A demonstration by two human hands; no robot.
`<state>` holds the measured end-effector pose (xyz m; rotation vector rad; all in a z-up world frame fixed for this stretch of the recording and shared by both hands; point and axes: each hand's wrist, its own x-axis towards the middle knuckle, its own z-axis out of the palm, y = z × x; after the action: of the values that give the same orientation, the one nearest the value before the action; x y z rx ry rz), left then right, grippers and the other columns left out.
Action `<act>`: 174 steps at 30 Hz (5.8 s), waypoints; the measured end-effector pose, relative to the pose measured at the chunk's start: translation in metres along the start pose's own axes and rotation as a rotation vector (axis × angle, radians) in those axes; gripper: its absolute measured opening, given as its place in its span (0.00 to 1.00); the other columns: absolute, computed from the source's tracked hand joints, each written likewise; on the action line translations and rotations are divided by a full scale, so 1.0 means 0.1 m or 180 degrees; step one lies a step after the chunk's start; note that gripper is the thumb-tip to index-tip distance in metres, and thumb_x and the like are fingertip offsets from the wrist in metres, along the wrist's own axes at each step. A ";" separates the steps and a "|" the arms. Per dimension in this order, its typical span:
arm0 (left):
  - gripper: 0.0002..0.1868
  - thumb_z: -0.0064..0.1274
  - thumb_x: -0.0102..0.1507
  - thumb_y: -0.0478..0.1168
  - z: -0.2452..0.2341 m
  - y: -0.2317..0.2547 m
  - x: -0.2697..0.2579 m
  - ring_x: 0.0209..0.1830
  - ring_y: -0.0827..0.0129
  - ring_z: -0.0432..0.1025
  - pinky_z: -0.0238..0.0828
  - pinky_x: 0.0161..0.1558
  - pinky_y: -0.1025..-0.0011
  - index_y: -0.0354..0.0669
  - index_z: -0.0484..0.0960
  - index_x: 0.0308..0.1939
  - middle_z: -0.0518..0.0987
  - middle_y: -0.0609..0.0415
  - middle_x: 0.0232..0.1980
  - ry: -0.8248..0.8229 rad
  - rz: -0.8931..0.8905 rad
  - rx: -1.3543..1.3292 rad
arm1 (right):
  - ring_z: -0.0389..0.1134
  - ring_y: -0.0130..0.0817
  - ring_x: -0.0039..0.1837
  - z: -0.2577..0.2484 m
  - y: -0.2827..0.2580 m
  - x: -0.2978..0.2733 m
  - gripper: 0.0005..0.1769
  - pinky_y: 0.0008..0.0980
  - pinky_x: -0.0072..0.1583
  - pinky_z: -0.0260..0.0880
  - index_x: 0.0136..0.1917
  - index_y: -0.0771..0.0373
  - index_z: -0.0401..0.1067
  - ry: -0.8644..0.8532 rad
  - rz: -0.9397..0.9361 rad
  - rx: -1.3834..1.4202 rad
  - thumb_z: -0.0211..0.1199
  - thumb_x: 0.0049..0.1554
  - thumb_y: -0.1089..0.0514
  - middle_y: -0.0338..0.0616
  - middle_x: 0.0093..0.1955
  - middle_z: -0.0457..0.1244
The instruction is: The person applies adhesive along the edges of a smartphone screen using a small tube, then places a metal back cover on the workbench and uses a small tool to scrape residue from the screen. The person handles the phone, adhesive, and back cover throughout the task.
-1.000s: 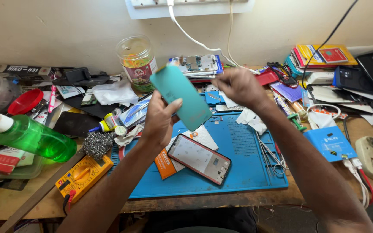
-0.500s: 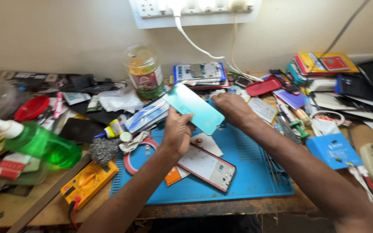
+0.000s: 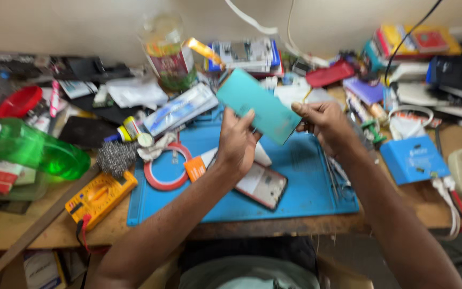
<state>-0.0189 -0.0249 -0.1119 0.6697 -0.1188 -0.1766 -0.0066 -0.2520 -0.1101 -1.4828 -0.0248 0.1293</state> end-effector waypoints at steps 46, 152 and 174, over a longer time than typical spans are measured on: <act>0.65 0.70 0.46 0.48 -0.74 1.47 -0.33 0.70 0.54 0.61 0.53 0.76 0.54 0.49 0.47 0.81 0.70 0.54 0.74 -0.2662 -0.0084 0.5457 | 0.72 0.34 0.56 0.07 0.59 -2.03 0.07 0.27 0.62 0.75 0.58 0.74 0.75 0.1432 -0.1016 -0.0140 0.64 0.67 0.74 0.54 0.54 0.69; 0.36 0.44 0.66 0.70 -0.43 0.51 -0.71 0.54 0.56 0.60 0.54 0.55 0.52 0.42 0.80 0.58 0.68 0.45 0.51 -0.2463 0.1339 0.5913 | 0.75 0.30 0.49 0.89 0.29 -1.23 0.12 0.26 0.47 0.77 0.53 0.62 0.81 0.1124 -0.0983 -0.3022 0.69 0.54 0.67 0.46 0.50 0.72; 0.37 0.44 0.65 0.70 -0.43 0.50 -0.71 0.54 0.55 0.60 0.54 0.56 0.51 0.42 0.80 0.59 0.69 0.45 0.51 -0.2482 0.1199 0.5863 | 0.75 0.31 0.50 0.88 0.30 -1.24 0.12 0.27 0.48 0.77 0.53 0.62 0.80 0.1079 -0.1021 -0.3003 0.69 0.55 0.66 0.46 0.50 0.72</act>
<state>-0.0753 0.0541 -0.1178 2.3538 -1.2480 0.1104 -0.1402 -0.1749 -0.1244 -2.3974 -0.0532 -0.4573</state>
